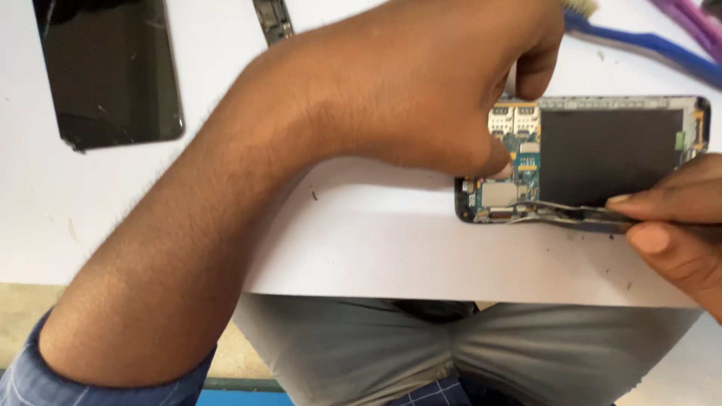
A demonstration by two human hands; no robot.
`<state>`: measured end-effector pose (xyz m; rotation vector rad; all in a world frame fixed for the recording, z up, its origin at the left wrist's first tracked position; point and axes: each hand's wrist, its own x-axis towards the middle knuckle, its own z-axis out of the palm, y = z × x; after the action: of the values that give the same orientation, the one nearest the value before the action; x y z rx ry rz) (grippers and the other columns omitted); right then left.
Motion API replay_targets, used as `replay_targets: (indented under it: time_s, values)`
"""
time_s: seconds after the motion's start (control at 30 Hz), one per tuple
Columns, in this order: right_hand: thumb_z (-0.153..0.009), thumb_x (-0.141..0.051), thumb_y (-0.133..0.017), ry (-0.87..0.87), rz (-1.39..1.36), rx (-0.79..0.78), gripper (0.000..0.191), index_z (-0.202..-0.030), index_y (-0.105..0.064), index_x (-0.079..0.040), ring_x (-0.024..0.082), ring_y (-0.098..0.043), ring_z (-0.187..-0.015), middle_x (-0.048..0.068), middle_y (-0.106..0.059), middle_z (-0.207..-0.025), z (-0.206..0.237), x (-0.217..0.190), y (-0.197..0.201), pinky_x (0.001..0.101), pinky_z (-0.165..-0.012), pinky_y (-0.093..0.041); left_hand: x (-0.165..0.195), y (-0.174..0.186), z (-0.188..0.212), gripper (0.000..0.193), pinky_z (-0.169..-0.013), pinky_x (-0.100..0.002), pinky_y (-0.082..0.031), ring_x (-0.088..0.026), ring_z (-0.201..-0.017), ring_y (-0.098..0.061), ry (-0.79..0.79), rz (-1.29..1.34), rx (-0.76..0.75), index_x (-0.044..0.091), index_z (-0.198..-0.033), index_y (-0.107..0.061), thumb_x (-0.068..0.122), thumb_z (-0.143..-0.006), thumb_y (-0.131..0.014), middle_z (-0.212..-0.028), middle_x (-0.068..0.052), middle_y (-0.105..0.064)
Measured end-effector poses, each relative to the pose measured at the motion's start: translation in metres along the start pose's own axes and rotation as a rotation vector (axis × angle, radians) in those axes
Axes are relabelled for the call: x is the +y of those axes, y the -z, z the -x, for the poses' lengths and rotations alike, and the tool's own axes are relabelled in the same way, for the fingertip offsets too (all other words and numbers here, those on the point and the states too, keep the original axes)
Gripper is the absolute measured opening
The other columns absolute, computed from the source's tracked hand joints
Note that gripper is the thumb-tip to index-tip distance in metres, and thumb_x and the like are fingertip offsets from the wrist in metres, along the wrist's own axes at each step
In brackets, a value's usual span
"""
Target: The person uses tweezers to lift and reseat a ribbon cable on a disassembled smartphone motherboard, then uses a small screwdriver to tighten screws on the board. The phone remains open on the workbench throughout.
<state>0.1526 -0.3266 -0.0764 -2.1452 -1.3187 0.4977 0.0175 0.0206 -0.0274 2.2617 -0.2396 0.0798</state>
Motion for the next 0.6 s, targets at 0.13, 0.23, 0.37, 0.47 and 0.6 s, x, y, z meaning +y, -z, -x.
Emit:
replay_targets:
  time_s: [0.13, 0.23, 0.37, 0.47, 0.6]
  values:
    - [-0.098, -0.039, -0.063, -0.137, 0.073, -0.038, 0.037, -0.113, -0.075, -0.008, 0.017, -0.066, -0.073, 0.006, -0.069, -0.09, -0.007, -0.017, 0.006, 0.03, -0.066, -0.055, 0.004, 0.004, -0.005, 0.038, -0.06, -0.039, -0.05, -0.02, -0.077, -0.068, 0.076, -0.037, -0.032, 0.008, -0.093, -0.063, 0.015, -0.063, -0.085, -0.083, -0.007, -0.067]
    - [-0.093, -0.039, -0.066, -0.225, 0.171, -0.103, 0.038, -0.112, -0.081, -0.01, 0.018, -0.065, -0.068, 0.006, -0.072, -0.088, -0.009, -0.008, 0.01, 0.0322, -0.057, -0.054, 0.006, 0.006, -0.007, 0.035, -0.062, -0.04, -0.05, -0.02, -0.076, -0.068, 0.151, -0.058, -0.074, 0.009, -0.095, -0.064, 0.015, -0.066, -0.083, -0.082, -0.006, -0.067]
    - [-0.095, -0.042, -0.065, -0.206, 0.105, -0.155, 0.039, -0.11, -0.081, -0.01, 0.017, -0.074, -0.072, 0.006, -0.072, -0.084, -0.008, 0.013, 0.009, 0.0311, -0.064, -0.06, 0.003, 0.006, -0.007, 0.041, -0.062, -0.04, -0.05, -0.02, -0.079, -0.068, 0.137, -0.027, -0.044, 0.01, -0.097, -0.063, 0.017, -0.064, -0.084, -0.085, -0.005, -0.067]
    - [-0.096, -0.044, -0.063, -0.185, 0.088, -0.144, 0.041, -0.112, -0.079, -0.009, 0.018, -0.074, -0.074, 0.007, -0.071, -0.086, -0.004, 0.021, 0.009, 0.0318, -0.067, -0.06, 0.0, 0.004, -0.007, 0.04, -0.063, -0.041, -0.05, -0.021, -0.081, -0.068, 0.125, -0.022, -0.024, 0.009, -0.096, -0.062, 0.018, -0.064, -0.085, -0.087, -0.006, -0.066]
    - [-0.098, -0.044, -0.062, -0.173, 0.065, -0.126, 0.042, -0.114, -0.079, -0.009, 0.017, -0.074, -0.074, 0.006, -0.07, -0.086, -0.005, 0.021, 0.008, 0.0304, -0.067, -0.061, -0.003, 0.004, -0.006, 0.039, -0.063, -0.042, -0.05, -0.023, -0.083, -0.067, 0.055, -0.014, 0.032, 0.009, -0.096, -0.063, 0.018, -0.064, -0.084, -0.087, -0.007, -0.067]
